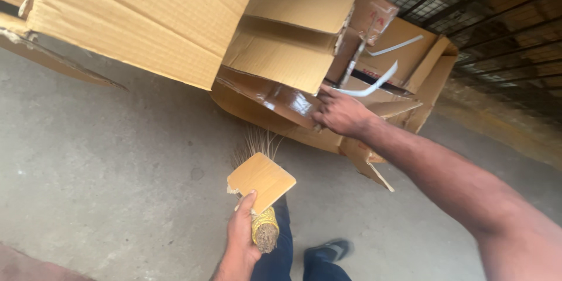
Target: The person sweeps a concrete floor in a storage area using a traditional straw broom and a cardboard dustpan. They gather debris into a pile and then pick up a cardboard box from a stack.
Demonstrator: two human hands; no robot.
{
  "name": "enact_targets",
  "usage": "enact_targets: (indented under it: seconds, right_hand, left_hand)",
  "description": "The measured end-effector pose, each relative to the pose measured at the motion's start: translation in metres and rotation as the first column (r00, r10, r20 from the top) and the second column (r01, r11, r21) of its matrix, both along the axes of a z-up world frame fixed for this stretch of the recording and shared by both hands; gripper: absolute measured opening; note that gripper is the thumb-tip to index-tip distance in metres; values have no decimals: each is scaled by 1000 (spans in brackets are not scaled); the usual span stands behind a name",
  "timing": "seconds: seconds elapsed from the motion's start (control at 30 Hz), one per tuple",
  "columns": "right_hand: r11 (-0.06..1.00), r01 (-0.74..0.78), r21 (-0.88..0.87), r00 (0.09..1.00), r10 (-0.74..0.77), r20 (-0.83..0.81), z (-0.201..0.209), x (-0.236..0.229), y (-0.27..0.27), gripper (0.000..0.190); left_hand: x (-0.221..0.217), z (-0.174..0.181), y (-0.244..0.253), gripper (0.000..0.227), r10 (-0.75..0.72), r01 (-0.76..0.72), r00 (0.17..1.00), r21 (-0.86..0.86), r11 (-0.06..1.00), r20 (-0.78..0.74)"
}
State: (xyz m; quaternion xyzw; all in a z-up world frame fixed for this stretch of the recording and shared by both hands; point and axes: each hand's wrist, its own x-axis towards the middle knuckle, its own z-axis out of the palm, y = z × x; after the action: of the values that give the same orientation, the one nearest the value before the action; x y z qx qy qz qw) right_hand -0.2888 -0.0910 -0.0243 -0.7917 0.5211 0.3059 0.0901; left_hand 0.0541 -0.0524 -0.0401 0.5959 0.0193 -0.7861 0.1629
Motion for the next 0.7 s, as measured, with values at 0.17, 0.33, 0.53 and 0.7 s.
enact_targets:
  seconds: [0.17, 0.33, 0.53, 0.7]
  right_hand:
    - [933, 142, -332, 938, -19, 347, 70, -5, 79, 9]
    - [857, 200, -475, 917, 7, 399, 119, 4, 133, 16]
    - [541, 546, -640, 792, -86, 604, 187, -5, 164, 19]
    - [412, 618, -670, 738, -9, 675, 287, -15, 184, 18]
  left_hand:
    - [5, 9, 23, 40, 9, -9, 1000, -36, 999, 10]
    - [13, 22, 53, 41, 61, -58, 997, -78, 995, 42]
    - [28, 41, 98, 38, 180, -190, 982, -242, 951, -64]
    - [46, 55, 140, 37, 226, -266, 960, -300, 916, -162]
